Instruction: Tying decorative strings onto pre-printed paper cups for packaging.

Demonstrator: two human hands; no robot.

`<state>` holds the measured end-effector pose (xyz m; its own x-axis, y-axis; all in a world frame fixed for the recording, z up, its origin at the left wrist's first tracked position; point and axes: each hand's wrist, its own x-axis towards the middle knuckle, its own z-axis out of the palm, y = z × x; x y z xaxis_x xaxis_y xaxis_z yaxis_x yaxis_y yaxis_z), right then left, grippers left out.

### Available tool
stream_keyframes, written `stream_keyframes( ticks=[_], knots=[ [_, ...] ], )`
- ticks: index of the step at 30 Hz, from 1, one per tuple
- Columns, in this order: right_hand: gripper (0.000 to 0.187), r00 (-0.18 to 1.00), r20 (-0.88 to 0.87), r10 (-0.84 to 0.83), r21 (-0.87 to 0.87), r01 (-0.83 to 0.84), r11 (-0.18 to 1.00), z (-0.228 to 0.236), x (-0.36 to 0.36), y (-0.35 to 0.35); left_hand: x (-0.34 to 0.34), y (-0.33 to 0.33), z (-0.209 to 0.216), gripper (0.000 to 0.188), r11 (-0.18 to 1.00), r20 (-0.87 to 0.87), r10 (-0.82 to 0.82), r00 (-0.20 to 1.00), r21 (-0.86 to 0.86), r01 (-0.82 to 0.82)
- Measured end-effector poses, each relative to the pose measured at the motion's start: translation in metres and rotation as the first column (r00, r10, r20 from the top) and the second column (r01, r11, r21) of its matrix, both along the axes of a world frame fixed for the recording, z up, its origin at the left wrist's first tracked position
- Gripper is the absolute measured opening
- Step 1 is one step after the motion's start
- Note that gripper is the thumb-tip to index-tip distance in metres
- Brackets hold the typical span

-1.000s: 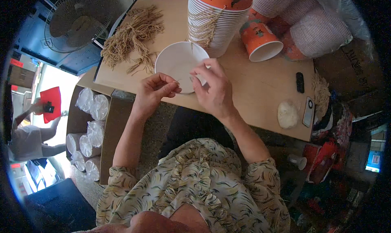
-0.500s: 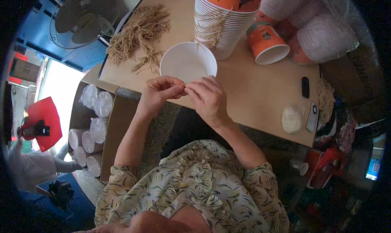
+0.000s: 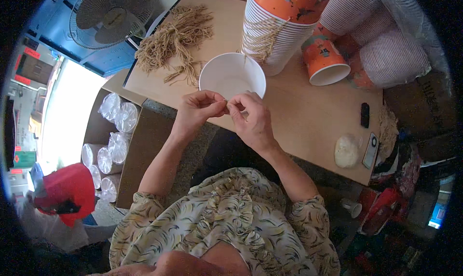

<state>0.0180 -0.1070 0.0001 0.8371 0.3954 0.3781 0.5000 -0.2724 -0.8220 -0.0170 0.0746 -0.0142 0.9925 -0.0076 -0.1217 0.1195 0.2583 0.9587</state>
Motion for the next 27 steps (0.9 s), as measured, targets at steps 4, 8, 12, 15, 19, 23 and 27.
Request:
stream_keyframes(
  ticks=[4, 8, 12, 15, 19, 23, 27],
  knots=[
    [0.007, 0.982, -0.187, 0.038, -0.016, -0.042, 0.999, 0.002, 0.003, -0.003, 0.0, -0.001, 0.002, 0.013, 0.999, -0.001, 0.003, 1.0, -0.032, -0.003],
    [0.01, 0.989, -0.143, 0.039, 0.004, -0.039, 0.999, -0.001, 0.005, -0.003, 0.002, -0.001, -0.001, 0.014, 0.999, -0.012, -0.014, 1.0, -0.043, 0.014],
    [0.01, 0.984, -0.171, 0.047, 0.054, -0.038, 0.998, -0.003, 0.006, -0.003, 0.002, 0.0, -0.001, 0.015, 1.0, -0.008, -0.012, 1.0, -0.01, 0.012],
    [0.01, 0.979, -0.199, 0.048, 0.035, -0.042, 0.999, 0.004, 0.007, -0.003, 0.002, -0.004, 0.0, 0.013, 1.0, 0.022, 0.018, 1.0, -0.012, -0.018],
    [0.014, 0.936, -0.351, 0.04, 0.008, -0.039, 0.999, 0.015, 0.009, -0.004, 0.002, -0.007, 0.004, 0.014, 0.996, 0.019, 0.04, 0.999, 0.078, -0.042],
    [0.013, 0.939, -0.338, 0.06, 0.017, -0.058, 0.998, 0.01, 0.016, -0.006, 0.0, -0.009, 0.005, 0.012, 0.992, 0.053, 0.049, 0.997, 0.117, -0.055],
    [0.015, 0.922, -0.381, 0.074, 0.038, -0.065, 0.997, 0.007, 0.019, -0.006, 0.0, -0.009, 0.004, 0.012, 0.989, 0.074, 0.055, 0.996, 0.132, -0.064]
  ],
)
